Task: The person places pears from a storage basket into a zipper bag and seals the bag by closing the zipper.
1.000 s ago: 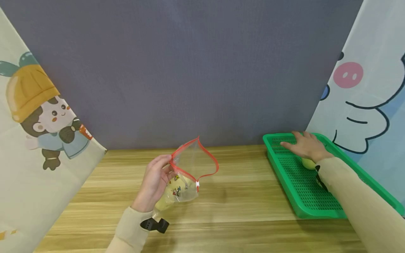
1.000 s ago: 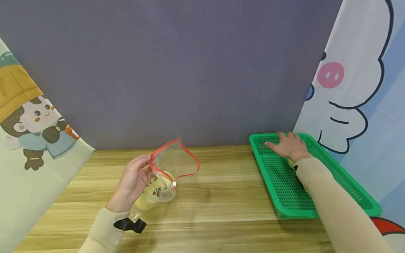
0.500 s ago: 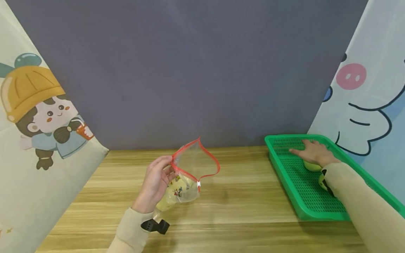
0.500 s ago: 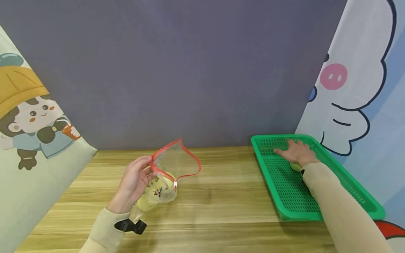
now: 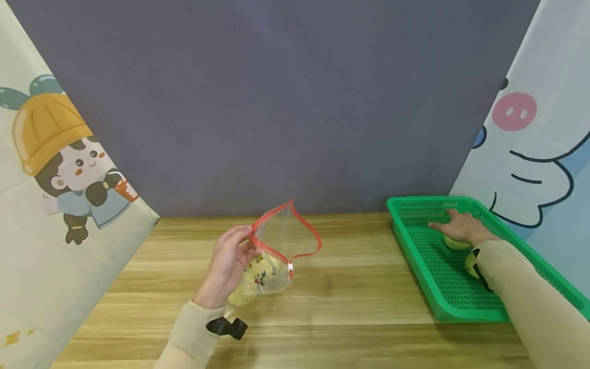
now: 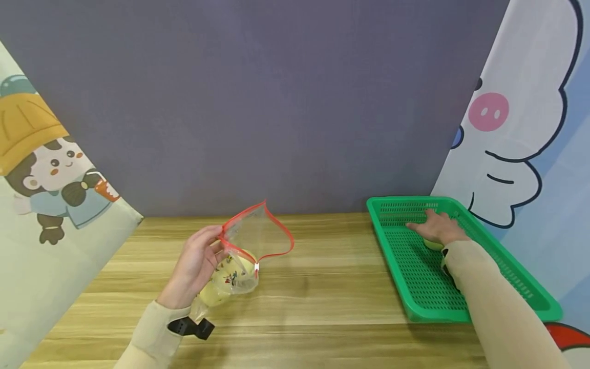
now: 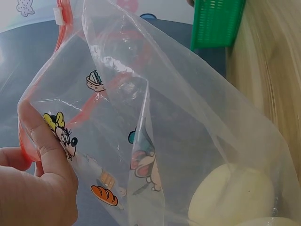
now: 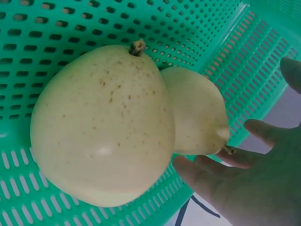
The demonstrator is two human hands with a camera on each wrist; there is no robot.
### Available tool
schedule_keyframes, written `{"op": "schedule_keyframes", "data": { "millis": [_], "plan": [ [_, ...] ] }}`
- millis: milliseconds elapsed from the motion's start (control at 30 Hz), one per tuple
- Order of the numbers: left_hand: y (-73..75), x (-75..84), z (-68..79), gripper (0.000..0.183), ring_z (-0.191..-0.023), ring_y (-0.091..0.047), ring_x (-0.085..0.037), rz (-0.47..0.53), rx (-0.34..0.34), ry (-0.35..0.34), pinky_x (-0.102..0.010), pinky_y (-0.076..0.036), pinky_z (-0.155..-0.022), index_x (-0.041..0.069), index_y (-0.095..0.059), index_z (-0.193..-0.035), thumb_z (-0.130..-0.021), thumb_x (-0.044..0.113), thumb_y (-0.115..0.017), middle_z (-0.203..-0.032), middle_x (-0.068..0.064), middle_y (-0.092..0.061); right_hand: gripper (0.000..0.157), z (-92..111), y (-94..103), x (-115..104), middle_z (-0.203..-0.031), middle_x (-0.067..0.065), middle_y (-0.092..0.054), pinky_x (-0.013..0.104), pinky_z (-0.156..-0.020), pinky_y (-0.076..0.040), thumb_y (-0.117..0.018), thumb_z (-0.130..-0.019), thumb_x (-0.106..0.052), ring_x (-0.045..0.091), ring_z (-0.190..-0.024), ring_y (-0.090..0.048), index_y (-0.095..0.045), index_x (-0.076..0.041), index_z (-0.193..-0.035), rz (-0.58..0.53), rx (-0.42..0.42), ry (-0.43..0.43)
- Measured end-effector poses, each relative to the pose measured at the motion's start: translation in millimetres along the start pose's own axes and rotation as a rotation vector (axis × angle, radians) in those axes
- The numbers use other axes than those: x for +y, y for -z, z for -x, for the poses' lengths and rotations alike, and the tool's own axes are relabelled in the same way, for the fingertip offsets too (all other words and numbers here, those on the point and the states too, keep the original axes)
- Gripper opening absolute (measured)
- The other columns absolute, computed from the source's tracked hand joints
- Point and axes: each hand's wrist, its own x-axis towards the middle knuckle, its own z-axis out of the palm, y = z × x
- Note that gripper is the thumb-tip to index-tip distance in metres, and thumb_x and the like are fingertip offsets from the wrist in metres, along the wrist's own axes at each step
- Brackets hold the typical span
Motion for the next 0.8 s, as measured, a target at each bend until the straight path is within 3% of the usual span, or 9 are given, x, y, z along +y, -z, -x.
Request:
{"op": "schedule_keyframes", "data": {
  "millis": [233, 600, 800],
  "plan": [
    [6.2, 6.3, 8.9, 0.019, -0.067, -0.061, -0.012, 0.003, -0.018, 0.021, -0.023, -0.057, -0.061, 0.011, -0.069, -0.091, -0.103, 0.008, -0.054, -0.083, -0.001, -0.064, 0.102, 18.0, -9.0, -3.3, -0.142, 0.054, -0.018, 0.082, -0.102, -0.024, -0.041, -0.101, -0.064, 0.074, -0.127, -0.018, -0.017, 0.024, -0.146, 0.017, -0.008, -0.012],
    [18.2, 13.1, 22.1, 0.02, -0.067, -0.061, -0.011, 0.003, -0.052, 0.039, -0.022, -0.057, -0.06, 0.011, -0.068, -0.09, -0.103, 0.008, -0.053, -0.083, -0.002, -0.064, 0.085, 46.4, -25.6, -9.7, -0.136, 0.054, -0.029, 0.082, -0.102, -0.017, -0.058, -0.096, -0.049, 0.07, -0.124, -0.022, -0.037, 0.021, -0.14, 0.046, 0.056, 0.002],
    [25.3, 15.3, 30.2, 0.02, -0.067, -0.061, -0.012, 0.001, -0.063, 0.041, -0.023, -0.057, -0.06, 0.011, -0.069, -0.09, -0.103, 0.008, -0.054, -0.082, -0.002, -0.064, 0.074, 66.7, -33.0, -16.2, -0.128, 0.053, -0.034, 0.08, -0.096, -0.027, -0.066, -0.093, -0.039, 0.07, -0.118, -0.029, -0.046, 0.019, -0.134, 0.046, 0.07, 0.01]
  ]
}}
